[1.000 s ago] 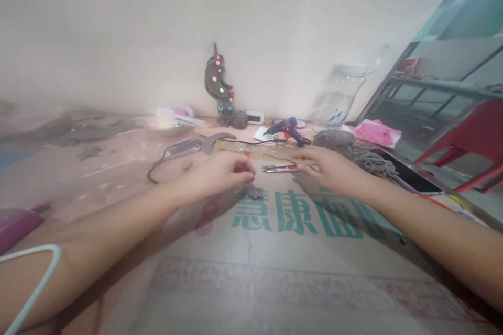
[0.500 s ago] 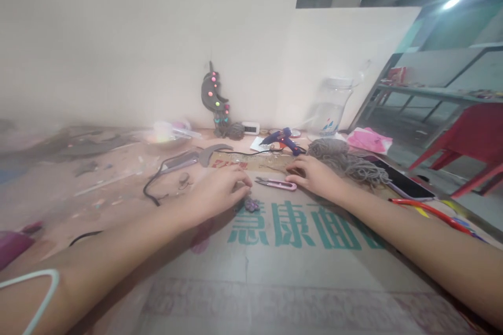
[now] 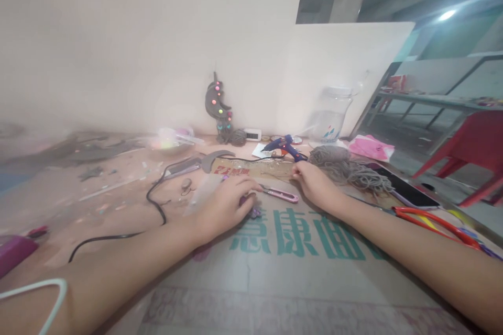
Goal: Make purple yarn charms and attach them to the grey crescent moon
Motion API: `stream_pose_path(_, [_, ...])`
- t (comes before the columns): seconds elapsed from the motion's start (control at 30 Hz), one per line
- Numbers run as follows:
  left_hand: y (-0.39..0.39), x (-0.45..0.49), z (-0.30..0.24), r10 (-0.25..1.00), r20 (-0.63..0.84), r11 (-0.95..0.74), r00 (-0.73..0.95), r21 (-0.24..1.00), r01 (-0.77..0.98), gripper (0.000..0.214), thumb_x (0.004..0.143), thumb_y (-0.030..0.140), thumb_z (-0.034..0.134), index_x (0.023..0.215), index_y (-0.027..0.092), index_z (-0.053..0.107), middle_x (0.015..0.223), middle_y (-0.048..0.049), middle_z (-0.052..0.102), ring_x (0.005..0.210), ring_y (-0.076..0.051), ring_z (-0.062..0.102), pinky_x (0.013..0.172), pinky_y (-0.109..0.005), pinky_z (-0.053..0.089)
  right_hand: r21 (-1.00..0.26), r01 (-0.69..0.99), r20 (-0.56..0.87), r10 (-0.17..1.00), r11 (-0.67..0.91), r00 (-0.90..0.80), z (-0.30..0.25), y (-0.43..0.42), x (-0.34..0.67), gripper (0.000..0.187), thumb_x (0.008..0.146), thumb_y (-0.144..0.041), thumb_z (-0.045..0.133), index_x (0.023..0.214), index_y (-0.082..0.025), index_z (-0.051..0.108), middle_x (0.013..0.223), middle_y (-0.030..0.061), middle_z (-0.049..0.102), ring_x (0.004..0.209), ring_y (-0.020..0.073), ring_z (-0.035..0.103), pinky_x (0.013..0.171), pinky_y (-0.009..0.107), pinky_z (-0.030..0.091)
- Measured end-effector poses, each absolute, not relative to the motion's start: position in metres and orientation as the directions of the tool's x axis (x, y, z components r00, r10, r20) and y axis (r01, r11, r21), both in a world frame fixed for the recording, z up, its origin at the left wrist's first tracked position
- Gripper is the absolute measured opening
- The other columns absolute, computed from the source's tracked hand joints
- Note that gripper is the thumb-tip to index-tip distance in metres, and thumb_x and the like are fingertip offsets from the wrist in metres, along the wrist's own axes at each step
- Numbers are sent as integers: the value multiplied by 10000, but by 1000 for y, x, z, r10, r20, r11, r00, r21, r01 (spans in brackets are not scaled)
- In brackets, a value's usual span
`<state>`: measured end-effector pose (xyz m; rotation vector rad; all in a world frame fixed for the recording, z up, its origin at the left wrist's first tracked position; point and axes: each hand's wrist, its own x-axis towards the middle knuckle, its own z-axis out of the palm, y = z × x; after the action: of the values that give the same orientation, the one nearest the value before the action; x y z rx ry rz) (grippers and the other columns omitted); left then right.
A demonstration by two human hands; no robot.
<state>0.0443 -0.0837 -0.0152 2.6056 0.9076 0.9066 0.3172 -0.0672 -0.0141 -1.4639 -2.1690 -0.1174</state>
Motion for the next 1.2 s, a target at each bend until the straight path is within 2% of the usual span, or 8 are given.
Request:
stream_pose_path(0.17, [-89,48,-10,717,494,-695,492,564,447,406,935,308,547,1327,202,528,1433,-139,528,1101,-253,616,1006,-450,470,-274,850,476,832,449,-286,5,-97,302,162,948,-164,395,892,-202,542,758,24,647,682,184,593,642,292,432])
stream_pose_path(0.27, [-99,56,-5,847,256,-402,467,882,246,582,920,417,576,1437,213,404,1471,-165,476,833,-187,661,796,-395,554,-194,783,511,742,591,-434,8,-117,289,170,958,-173,428,908,-195,590,808,49,675,765,204,620,662,303,448])
stream_pose_path(0.33, [-109,62,-3,809,127,-200,574,978,65,654,906,443,599,1474,231,352,1465,-166,469,774,-155,657,731,-350,556,-139,707,548,648,694,-528,7,-126,283,196,982,-181,423,996,-188,618,927,75,708,874,216,641,743,328,479])
stream_pose_path(0.5, [-121,70,-4,658,97,-118,747,993,-26,555,862,422,664,1342,175,534,1076,-95,638,764,-149,618,720,-302,527,-76,633,609,538,770,-582,5,-136,281,235,989,-153,427,1135,-193,607,983,62,727,877,194,655,772,326,509])
stream_pose_path(0.67, [-110,64,-3,792,49,-218,609,954,207,293,892,386,601,1024,146,706,776,-27,630,704,-145,574,669,-267,461,22,664,659,489,748,-572,7,-126,292,238,969,-156,450,1117,-188,634,931,77,732,850,208,668,749,327,526])
stream_pose_path(0.87, [-97,55,6,853,211,-410,477,836,364,257,914,373,560,841,174,707,764,-25,691,727,-170,610,679,-268,449,-99,801,641,654,590,-402,14,-110,309,283,966,-188,416,1120,-180,654,941,90,749,848,213,698,741,319,523])
stream_pose_path(1.07, [-91,54,0,899,265,-379,348,868,321,260,895,382,553,731,185,601,662,14,578,649,-151,556,618,-255,434,-176,882,174,896,437,-409,33,-105,324,276,909,-311,556,1143,-241,685,830,26,749,694,190,677,649,277,463])
stream_pose_path(1.2, [-82,46,1,933,327,-357,151,895,267,237,876,360,537,701,201,561,677,17,527,689,-153,514,646,-260,428,-187,940,131,956,284,-263,54,-85,362,255,874,-343,575,1053,-242,727,807,14,752,658,182,663,621,270,450])
